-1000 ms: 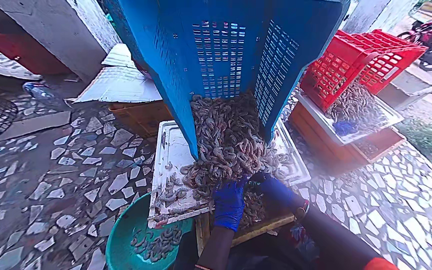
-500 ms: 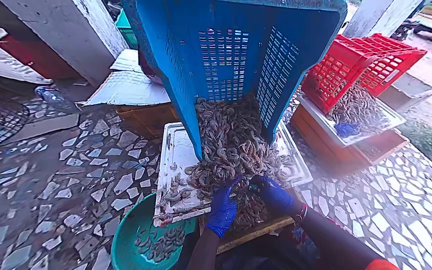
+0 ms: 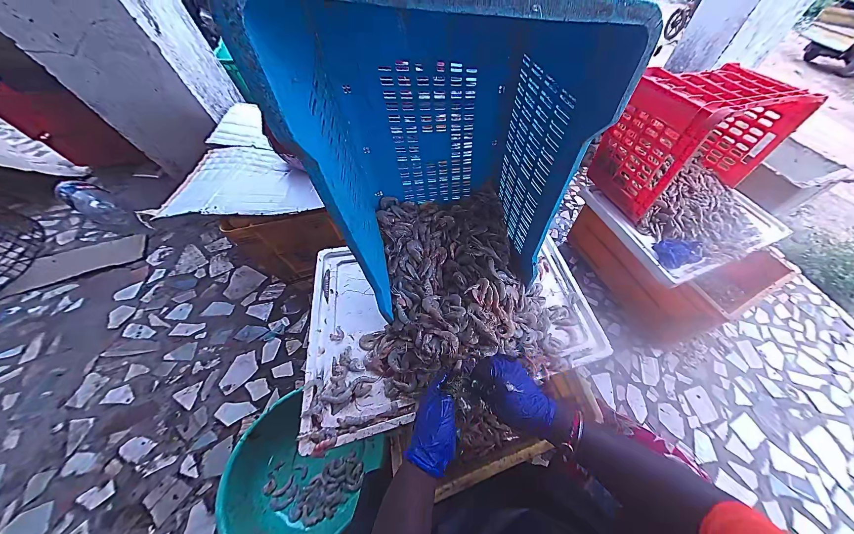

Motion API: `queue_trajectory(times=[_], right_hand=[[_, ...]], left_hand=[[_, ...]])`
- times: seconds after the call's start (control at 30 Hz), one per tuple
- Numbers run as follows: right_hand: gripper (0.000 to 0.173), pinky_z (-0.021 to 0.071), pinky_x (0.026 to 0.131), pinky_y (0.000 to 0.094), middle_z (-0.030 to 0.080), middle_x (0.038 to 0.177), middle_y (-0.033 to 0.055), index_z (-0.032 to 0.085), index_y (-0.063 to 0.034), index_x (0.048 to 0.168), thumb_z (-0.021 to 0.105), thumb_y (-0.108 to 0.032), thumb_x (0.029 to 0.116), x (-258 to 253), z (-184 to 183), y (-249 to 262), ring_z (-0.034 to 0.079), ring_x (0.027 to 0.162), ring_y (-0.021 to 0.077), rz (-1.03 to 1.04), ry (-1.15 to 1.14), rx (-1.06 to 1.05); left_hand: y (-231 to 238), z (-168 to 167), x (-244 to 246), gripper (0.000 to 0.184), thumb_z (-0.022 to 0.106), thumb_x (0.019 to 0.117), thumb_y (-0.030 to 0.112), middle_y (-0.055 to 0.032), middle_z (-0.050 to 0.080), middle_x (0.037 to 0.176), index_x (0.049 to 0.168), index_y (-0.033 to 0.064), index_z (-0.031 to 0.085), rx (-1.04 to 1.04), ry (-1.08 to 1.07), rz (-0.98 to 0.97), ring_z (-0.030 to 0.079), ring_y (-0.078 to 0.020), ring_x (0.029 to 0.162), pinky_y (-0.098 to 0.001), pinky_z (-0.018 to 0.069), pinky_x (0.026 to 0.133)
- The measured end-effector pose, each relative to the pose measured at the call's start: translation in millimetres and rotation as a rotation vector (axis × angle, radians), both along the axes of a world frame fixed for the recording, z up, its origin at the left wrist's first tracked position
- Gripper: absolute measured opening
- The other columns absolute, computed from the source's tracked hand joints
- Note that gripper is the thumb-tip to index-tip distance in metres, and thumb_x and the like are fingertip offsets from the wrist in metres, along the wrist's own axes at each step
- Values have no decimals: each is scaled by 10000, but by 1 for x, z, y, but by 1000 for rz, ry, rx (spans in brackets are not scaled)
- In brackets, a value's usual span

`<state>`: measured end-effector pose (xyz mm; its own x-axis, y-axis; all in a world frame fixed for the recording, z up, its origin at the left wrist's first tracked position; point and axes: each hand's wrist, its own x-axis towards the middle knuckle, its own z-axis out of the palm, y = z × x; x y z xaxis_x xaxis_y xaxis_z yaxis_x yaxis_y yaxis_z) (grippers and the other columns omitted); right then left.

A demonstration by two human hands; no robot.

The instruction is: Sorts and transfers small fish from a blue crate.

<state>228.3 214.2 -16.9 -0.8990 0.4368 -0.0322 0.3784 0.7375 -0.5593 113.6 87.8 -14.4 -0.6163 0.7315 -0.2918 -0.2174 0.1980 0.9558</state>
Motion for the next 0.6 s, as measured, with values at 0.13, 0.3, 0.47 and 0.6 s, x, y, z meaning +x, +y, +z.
queue_trajectory(times=[0.13, 0.3, 0.47, 0.6], right_hand=[[295, 500, 1018, 485, 694, 1199, 154, 677, -69, 1236, 596, -206, 987, 0, 8, 3, 660, 1134, 283, 70, -19, -190], [461, 431, 1111, 518, 609, 1408, 149, 577, -122, 1431, 607, -283, 1000, -9, 8, 9, 568, 1311, 310, 99, -55, -90], [180, 486, 1043, 506, 722, 1098, 138, 720, -74, 1089, 631, -153, 954, -7, -6, -12, 673, 1099, 309, 200, 197, 30], [413, 438, 1059, 585, 622, 1377, 101, 670, -195, 1294, 673, -397, 934, -15, 16, 15, 580, 1264, 321, 253, -306, 6]], left_hand=[[-9, 3, -17, 385, 391, 989, -38, -161, 634, 1286, 1333, -57, 563, -47, -42, 109, 619, -129, 1150, -306, 507, 1014], [-11, 6, -13, 447, 421, 962, -99, -186, 561, 1434, 1393, -75, 536, 48, 14, -56, 550, -127, 1307, -267, 437, 1115], [-12, 14, -13, 429, 358, 996, -30, -196, 576, 1369, 1401, -85, 491, -10, -59, 119, 576, -133, 1220, -298, 468, 1060], [-42, 25, -65, 404, 531, 979, 33, -52, 699, 1291, 1293, 218, 705, -647, 491, -95, 625, -202, 1238, -477, 471, 1065]])
